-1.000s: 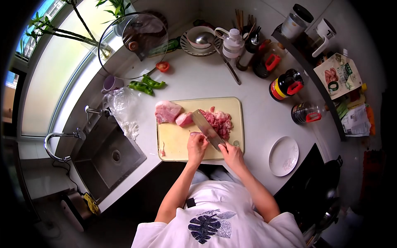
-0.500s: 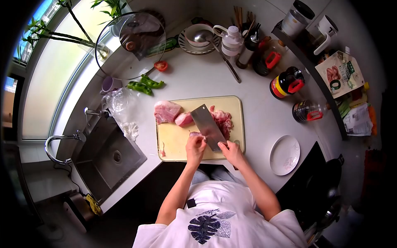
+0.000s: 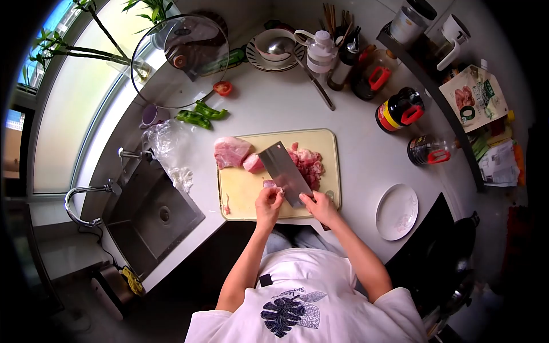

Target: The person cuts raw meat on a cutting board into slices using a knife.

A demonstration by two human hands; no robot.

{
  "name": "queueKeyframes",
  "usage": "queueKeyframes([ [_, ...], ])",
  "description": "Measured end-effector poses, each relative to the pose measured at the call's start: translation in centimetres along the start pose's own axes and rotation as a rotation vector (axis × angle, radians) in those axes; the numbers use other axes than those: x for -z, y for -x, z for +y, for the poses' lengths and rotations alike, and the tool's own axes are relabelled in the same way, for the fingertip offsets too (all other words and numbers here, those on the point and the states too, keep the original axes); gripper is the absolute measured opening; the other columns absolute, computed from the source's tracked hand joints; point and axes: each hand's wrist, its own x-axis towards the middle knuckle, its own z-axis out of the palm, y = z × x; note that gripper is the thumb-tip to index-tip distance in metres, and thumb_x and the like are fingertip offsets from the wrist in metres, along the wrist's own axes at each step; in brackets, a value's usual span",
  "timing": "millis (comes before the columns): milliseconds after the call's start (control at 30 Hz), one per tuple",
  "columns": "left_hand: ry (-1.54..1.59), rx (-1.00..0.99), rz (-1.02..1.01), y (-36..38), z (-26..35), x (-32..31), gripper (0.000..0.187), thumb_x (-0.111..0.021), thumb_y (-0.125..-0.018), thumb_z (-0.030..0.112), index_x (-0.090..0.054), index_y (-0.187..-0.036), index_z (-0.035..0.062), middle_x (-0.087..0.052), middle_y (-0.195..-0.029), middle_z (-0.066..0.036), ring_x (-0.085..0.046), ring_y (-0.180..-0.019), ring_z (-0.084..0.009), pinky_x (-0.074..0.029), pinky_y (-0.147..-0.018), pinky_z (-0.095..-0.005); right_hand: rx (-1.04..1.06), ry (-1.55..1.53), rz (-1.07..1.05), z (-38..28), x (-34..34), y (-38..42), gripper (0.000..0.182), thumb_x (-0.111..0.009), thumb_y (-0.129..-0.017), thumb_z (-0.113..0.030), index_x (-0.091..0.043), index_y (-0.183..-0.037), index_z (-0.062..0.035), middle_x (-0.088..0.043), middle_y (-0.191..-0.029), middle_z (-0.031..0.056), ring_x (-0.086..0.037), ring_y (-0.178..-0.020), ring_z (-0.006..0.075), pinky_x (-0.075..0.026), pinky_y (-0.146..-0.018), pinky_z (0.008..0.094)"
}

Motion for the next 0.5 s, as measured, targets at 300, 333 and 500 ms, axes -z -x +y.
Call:
queueKeyframes([
  [300,-0.244,0.086,0.150,0.4,-0.8,1.4,0.011,-0.070,-0.089,0.008,-0.065,-0.090,-0.0015,-0.062,-0.074,-0.005,-0.055,-0.065,-0.0108,-0.048,-0.064,-0.0263,0.085,-0.024,0.128,0.5,1.3,3.0,0.039,-0.063,-0.098,-0.031,-0.055,-0.072,-0.0026,-0.053,-0.056,0.0005,-0.046,-0.047,0.0075,-0.037,-0.043,0.0289],
  [333,-0.234,0.091,0.144,0.4,-0.6,1.3,0.011,-0.070,-0.089,0.008,-0.066,-0.090,-0.0014,-0.063,-0.075,-0.005,-0.055,-0.065,-0.0110,-0.048,-0.064,-0.0265,0.116,0.019,0.156,0.7,1.8,3.8,0.039,-0.063,-0.098,-0.031,-0.055,-0.072,-0.0019,-0.054,-0.056,0.0012,-0.046,-0.047,0.0076,-0.037,-0.043,0.0292],
  [500,-0.234,0.070,0.111,0.7,0.3,0.9,0.010,-0.069,-0.090,0.009,-0.066,-0.092,-0.0007,-0.065,-0.076,-0.006,-0.056,-0.064,-0.0115,-0.048,-0.063,-0.0272,0.187,0.088,0.182,0.8,1.6,5.6,0.036,-0.064,-0.097,-0.029,-0.062,-0.078,0.0012,-0.054,-0.056,0.0038,-0.048,-0.050,0.0096,-0.040,-0.047,0.0309],
])
